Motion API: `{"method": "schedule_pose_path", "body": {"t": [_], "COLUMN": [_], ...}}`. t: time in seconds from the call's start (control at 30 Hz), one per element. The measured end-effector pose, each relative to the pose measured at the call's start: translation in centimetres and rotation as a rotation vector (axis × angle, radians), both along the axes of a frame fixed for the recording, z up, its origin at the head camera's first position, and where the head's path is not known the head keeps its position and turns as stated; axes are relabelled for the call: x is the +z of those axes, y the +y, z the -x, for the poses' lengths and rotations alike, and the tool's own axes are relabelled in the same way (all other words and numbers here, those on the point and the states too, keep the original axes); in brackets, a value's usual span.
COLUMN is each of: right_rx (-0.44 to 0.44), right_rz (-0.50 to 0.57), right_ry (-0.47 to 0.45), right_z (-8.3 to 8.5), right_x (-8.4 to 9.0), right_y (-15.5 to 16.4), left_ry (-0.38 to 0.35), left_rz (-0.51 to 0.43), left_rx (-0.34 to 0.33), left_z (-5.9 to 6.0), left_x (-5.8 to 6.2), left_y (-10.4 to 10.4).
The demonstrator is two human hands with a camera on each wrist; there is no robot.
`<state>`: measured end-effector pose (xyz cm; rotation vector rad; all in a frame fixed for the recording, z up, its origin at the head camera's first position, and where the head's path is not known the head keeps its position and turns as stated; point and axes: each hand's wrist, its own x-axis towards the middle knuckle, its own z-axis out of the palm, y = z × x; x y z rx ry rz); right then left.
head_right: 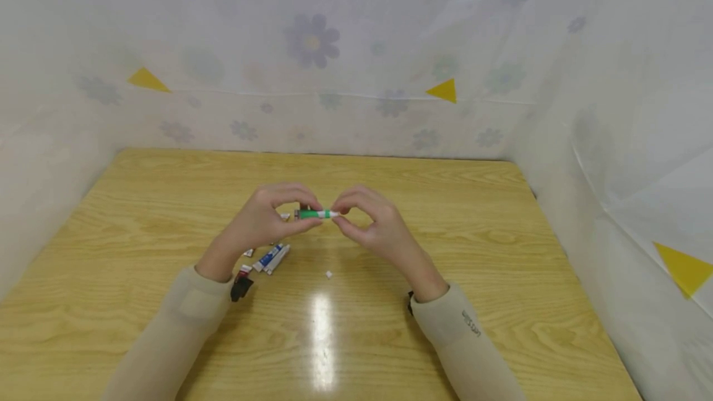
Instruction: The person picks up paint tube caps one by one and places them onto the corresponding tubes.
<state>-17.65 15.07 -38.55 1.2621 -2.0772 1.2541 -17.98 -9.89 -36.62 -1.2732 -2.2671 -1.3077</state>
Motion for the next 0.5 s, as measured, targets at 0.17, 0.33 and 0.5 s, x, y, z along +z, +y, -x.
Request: {"method": "schedule_pose_path", "body": {"t": [0.17, 0.33, 0.5], "right_rx": [-0.008, -0.014, -0.019], "right_rz": [-0.001, 0.001, -0.006], "right_ry": [-0.009, -0.003, 0.003], "right_z": [-0.03, -0.10, -0.17], "right_x": [0.04, 0.10, 0.06], "right_y": [-0.04, -0.09, -0.03], "left_ry": [0.002, 0.003, 0.002], "left_rz": [0.005, -0.007, -0.009], "left_rx": [0.005, -0.002, -0.006], "left_z": [0.01, -0.05, -0.03], "left_x": [0.02, 0.10, 0.00], "left_y": [0.00, 0.04, 0.07]}}
